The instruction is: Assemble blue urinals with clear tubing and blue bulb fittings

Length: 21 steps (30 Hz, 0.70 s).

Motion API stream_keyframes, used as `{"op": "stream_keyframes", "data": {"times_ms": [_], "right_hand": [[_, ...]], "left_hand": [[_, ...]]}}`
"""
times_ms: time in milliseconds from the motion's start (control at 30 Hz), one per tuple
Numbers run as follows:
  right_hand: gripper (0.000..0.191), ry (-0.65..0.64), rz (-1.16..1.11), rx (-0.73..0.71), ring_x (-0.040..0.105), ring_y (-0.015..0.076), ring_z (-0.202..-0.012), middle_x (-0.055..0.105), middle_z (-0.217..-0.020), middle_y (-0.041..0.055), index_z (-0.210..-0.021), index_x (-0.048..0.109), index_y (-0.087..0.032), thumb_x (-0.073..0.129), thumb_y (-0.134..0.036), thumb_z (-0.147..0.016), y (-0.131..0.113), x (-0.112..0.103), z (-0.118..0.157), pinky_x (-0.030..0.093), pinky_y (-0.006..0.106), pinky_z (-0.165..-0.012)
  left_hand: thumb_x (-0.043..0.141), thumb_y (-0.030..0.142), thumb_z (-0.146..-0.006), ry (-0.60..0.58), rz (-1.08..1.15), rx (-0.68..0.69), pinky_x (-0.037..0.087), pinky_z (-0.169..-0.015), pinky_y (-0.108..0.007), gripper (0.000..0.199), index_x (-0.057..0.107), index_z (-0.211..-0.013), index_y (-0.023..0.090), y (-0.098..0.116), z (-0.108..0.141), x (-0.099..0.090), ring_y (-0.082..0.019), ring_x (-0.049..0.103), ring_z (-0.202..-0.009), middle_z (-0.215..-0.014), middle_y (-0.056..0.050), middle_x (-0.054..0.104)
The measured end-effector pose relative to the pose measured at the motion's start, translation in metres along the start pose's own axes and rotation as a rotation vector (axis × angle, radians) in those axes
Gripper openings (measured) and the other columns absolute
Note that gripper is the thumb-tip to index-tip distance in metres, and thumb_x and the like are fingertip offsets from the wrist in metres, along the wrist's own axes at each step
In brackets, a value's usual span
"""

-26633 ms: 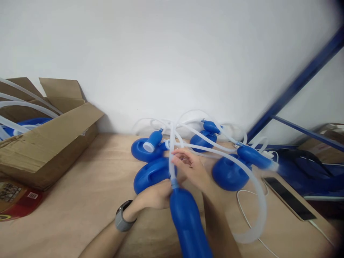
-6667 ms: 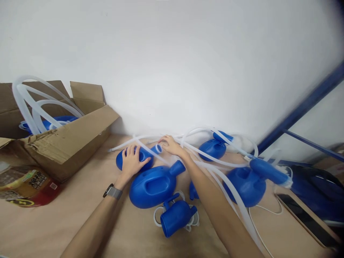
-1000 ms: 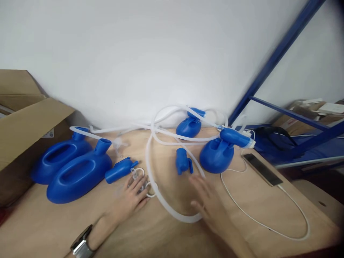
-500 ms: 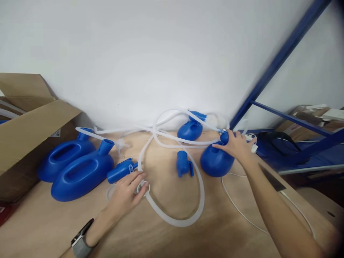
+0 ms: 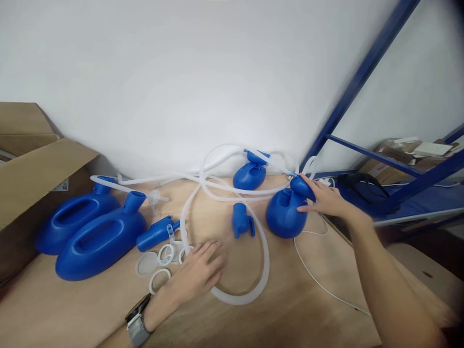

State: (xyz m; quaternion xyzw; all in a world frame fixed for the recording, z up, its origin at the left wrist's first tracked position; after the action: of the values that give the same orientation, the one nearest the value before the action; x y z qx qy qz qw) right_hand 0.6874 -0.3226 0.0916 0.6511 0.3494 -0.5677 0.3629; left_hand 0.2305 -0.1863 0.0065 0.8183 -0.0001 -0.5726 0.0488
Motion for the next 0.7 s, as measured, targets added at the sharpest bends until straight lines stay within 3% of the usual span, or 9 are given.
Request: {"op": "stream_keyframes", "data": {"times_ms": [133, 300, 533, 600, 700], "right_hand": [[0.103, 0.102, 0.073, -0.039, 0.068, 0.039, -0.106, 0.068, -0.125, 0.0204, -0.169, 0.026, -0.022, 0.073, -0.058, -0.086, 0.005, 0.005, 0.002, 0.05, 0.044, -0.087], [0.081, 0.327, 0.236, -0.034, 0.066, 0.0397, -0.107, 0.069, -0.123, 0.0208, -0.162, 0.045, -0.022, 0.069, -0.053, -0.092, -0.012, 0.012, 0.006, 0.047, 0.043, -0.089], [0.079, 0.173, 0.294, -0.205, 0.066, 0.0363, -0.099, 0.067, -0.127, 0.0223, -0.166, 0.039, -0.021, 0.061, -0.055, -0.098, -0.007, -0.001, -0.006, 0.044, 0.04, -0.082], [0.079, 0.189, 0.331, -0.228, 0.067, 0.0341, -0.093, 0.068, -0.124, 0.0223, -0.166, 0.04, -0.019, 0.056, -0.057, -0.099, -0.003, -0.001, -0.007, 0.043, 0.039, -0.081], [0.077, 0.308, 0.375, -0.244, 0.066, 0.0306, -0.085, 0.072, -0.116, 0.0204, -0.163, 0.045, -0.018, 0.049, -0.063, -0.1, 0.002, 0.004, -0.003, 0.04, 0.037, -0.079]], "left_hand": [[0.064, 0.024, -0.098, -0.075, 0.029, 0.018, 0.052, -0.11, -0.054, 0.037, 0.065, -0.135, 0.023, 0.005, 0.002, 0.011, -0.035, 0.058, -0.137, -0.148, -0.016, 0.061], [0.065, 0.025, -0.099, -0.095, 0.055, 0.014, 0.047, -0.116, -0.056, 0.039, 0.063, -0.138, 0.023, 0.004, 0.004, 0.015, -0.034, 0.056, -0.138, -0.145, -0.015, 0.062], [0.063, 0.027, -0.101, -0.102, 0.053, -0.018, 0.045, -0.118, -0.055, 0.037, 0.063, -0.137, 0.024, 0.003, 0.012, 0.02, -0.032, 0.056, -0.138, -0.146, -0.014, 0.061], [0.062, 0.026, -0.101, -0.1, 0.078, -0.037, 0.044, -0.118, -0.056, 0.035, 0.063, -0.136, 0.024, 0.002, 0.013, 0.022, -0.032, 0.055, -0.139, -0.147, -0.012, 0.061], [0.059, 0.024, -0.102, -0.089, 0.106, -0.063, 0.043, -0.118, -0.056, 0.031, 0.064, -0.133, 0.024, 0.002, 0.012, 0.025, -0.031, 0.056, -0.136, -0.142, -0.011, 0.063]]}}
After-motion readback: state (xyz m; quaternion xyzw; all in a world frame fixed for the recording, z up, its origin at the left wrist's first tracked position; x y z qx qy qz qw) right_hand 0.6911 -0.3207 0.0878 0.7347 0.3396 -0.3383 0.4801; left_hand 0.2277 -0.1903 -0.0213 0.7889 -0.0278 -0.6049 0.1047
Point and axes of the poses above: each hand's wrist, its own z-axis away from the middle knuckle, its own x-axis out of the palm, y = z × x, the point moved 3 cm from there along -z, towards the middle knuckle
